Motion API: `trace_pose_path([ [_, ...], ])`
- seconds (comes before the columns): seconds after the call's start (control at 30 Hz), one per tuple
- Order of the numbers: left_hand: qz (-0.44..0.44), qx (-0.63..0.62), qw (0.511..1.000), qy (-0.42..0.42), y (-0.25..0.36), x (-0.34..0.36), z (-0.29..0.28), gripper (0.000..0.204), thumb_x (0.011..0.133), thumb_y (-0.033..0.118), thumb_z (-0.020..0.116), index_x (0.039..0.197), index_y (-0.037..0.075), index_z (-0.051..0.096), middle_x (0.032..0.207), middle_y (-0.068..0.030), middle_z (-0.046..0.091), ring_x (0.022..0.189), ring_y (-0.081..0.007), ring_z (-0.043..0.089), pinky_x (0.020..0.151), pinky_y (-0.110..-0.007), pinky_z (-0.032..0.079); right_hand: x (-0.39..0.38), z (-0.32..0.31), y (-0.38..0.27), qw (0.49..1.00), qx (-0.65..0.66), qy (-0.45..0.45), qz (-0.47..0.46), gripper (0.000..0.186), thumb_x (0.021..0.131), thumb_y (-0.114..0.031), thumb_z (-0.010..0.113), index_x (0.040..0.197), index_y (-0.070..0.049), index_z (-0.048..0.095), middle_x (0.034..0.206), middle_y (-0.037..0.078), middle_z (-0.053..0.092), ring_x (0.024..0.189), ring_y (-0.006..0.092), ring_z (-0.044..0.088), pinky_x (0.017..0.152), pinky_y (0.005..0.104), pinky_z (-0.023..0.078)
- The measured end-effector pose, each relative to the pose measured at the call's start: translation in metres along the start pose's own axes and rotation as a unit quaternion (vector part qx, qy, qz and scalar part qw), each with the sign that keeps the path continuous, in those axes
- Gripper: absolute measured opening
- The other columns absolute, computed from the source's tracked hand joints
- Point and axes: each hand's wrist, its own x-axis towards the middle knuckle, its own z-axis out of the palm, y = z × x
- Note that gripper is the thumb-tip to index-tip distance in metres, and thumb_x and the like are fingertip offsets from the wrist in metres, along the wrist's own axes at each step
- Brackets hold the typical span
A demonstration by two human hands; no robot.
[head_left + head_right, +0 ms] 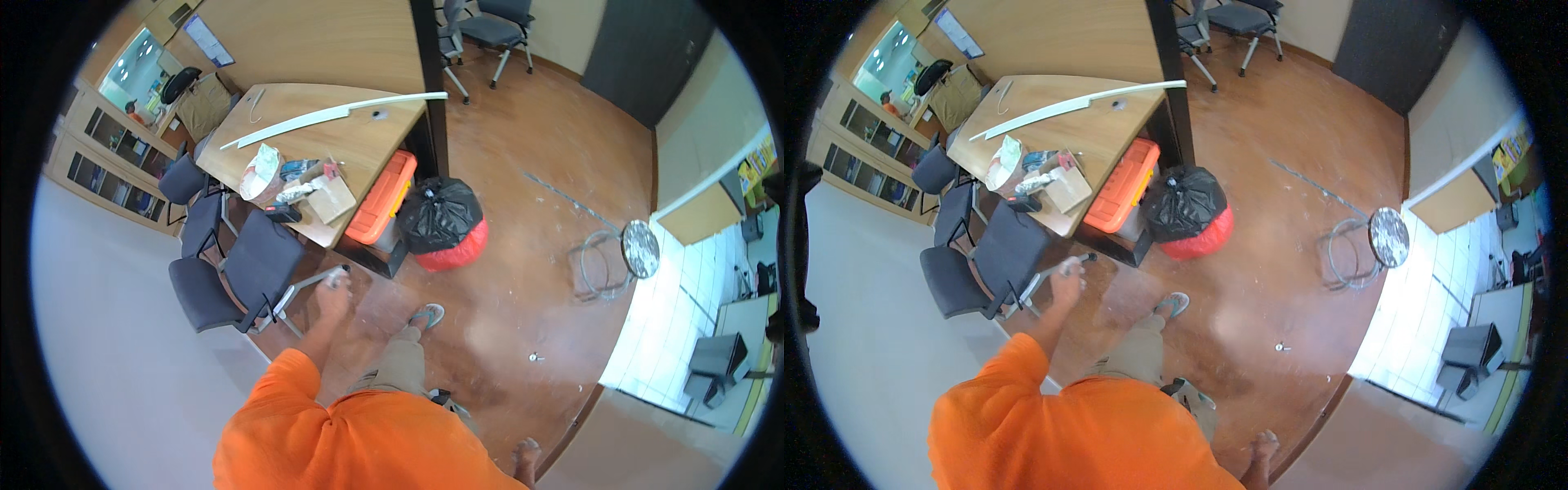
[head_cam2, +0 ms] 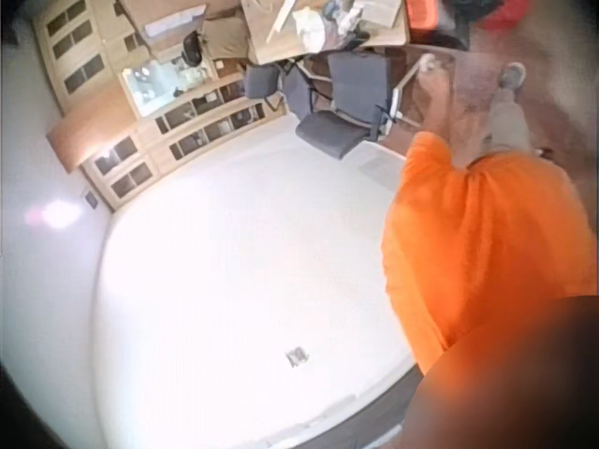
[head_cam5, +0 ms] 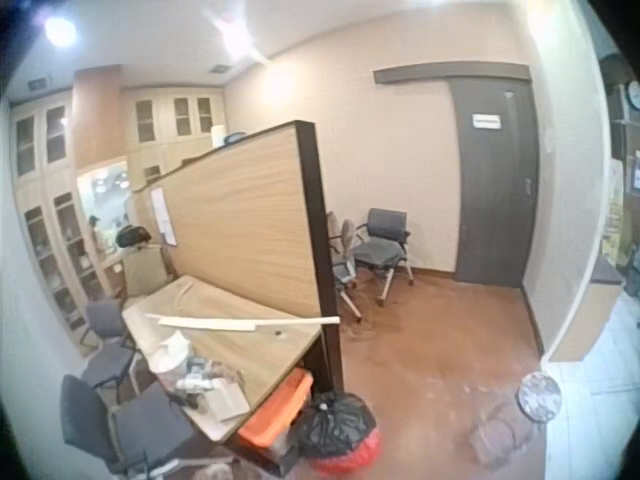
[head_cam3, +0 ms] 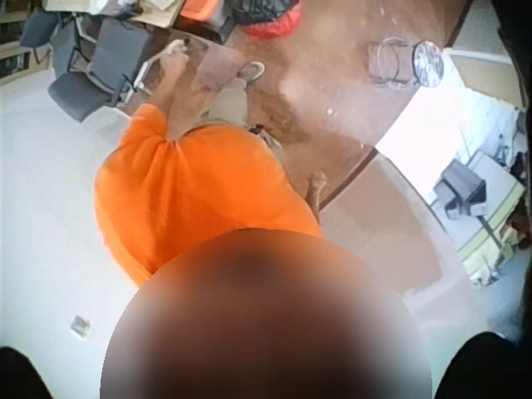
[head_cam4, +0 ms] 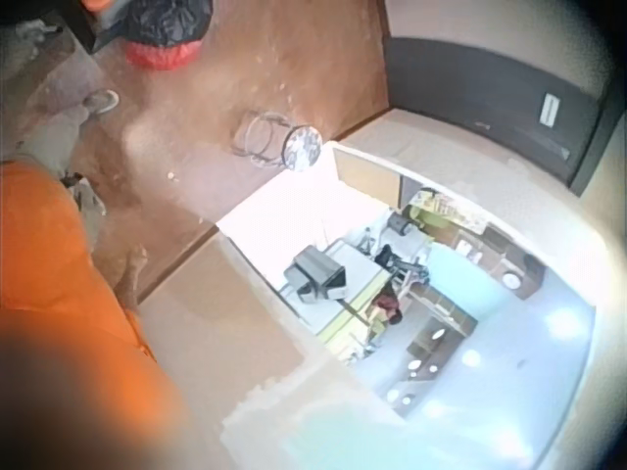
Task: The person kneels on the floor and uses a cordless drill to fasten a baseboard to the wall. They insert screws into pre-drilled holes and tighten them, then wipe the baseboard surface with a cloth.
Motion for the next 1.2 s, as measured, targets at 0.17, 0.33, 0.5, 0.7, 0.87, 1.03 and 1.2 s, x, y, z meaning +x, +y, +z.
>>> trace_pose_path([
  [0.17,0.095,0.103,0.962,0.234,0.046,0.164,-0.089,0.024,0.097,0.023,0.063,0.100,0.000,0.072,0.081,-0.0075,0.069,0.059,-0.0157,0.063,0.055,-0.032,0.050,-0.031,0.148,-0.093,0.983,-0.156,-0.071,-0.061,0.016,0.090,-0.002,0.063,0.105,0.002,0.066,0.078,0.007,0.066,0.069,0.0200,0.066,0.054,0.0343,0.053],
  [0.33,0.173,0.232,0.939,0.187,0.114,0.269,-0.122,0.043,0.095,0.036,0.067,0.117,-0.001,0.071,0.096,-0.0147,0.075,0.078,-0.0239,0.072,0.069,-0.037,0.055,-0.030,0.245,-0.177,0.967,-0.186,-0.103,-0.138,0.019,0.095,-0.003,0.062,0.111,0.004,0.067,0.082,0.008,0.068,0.070,0.0197,0.066,0.056,0.0338,0.053],
  [0.5,0.036,0.447,0.891,-0.067,0.145,0.361,-0.107,0.065,0.083,0.054,0.072,0.117,-0.001,0.072,0.112,-0.0245,0.072,0.107,-0.0378,0.070,0.094,-0.043,0.053,-0.035,0.272,-0.224,0.950,-0.206,-0.093,-0.214,0.023,0.100,-0.009,0.060,0.120,0.000,0.062,0.086,0.005,0.066,0.061,0.0149,0.062,0.051,0.0285,0.051],
  [0.7,0.014,0.497,0.860,-0.112,0.108,0.406,-0.089,0.097,0.071,0.062,0.080,0.128,-0.013,0.060,0.133,-0.0287,0.062,0.128,-0.0374,0.059,0.106,-0.041,0.047,-0.076,0.240,-0.223,0.962,-0.244,-0.030,-0.122,0.034,0.095,-0.005,0.061,0.128,0.005,0.060,0.100,0.012,0.070,0.086,0.0207,0.067,0.068,0.0354,0.057],
  [0.87,0.039,0.321,0.937,-0.132,0.090,0.411,-0.097,0.094,0.063,0.042,0.089,0.132,-0.013,0.056,0.124,-0.0218,0.068,0.117,-0.0300,0.064,0.101,-0.038,0.049,-0.109,0.207,-0.175,0.985,-0.168,0.012,0.038,0.034,0.095,-0.007,0.062,0.127,0.001,0.062,0.101,0.011,0.070,0.088,0.0232,0.068,0.068,0.0417,0.058],
  [1.03,0.015,0.350,0.925,-0.148,0.122,0.401,-0.087,0.082,0.063,0.025,0.091,0.129,-0.011,0.058,0.118,-0.0181,0.070,0.104,-0.0270,0.067,0.091,-0.038,0.054,-0.077,0.179,-0.108,0.921,-0.386,-0.018,-0.048,0.024,0.091,-0.008,0.064,0.113,0.000,0.070,0.095,0.013,0.073,0.082,0.0264,0.069,0.069,0.0407,0.057],
  [1.2,0.068,0.266,0.941,-0.196,0.164,0.385,-0.084,0.068,0.066,0.024,0.088,0.120,-0.009,0.064,0.111,-0.0172,0.072,0.097,-0.0266,0.070,0.086,-0.038,0.055,-0.051,0.172,-0.088,0.861,-0.461,-0.004,-0.213,0.012,0.084,-0.016,0.069,0.083,-0.004,0.069,0.080,0.016,0.070,0.075,0.0320,0.069,0.065,0.0422,0.055],
])
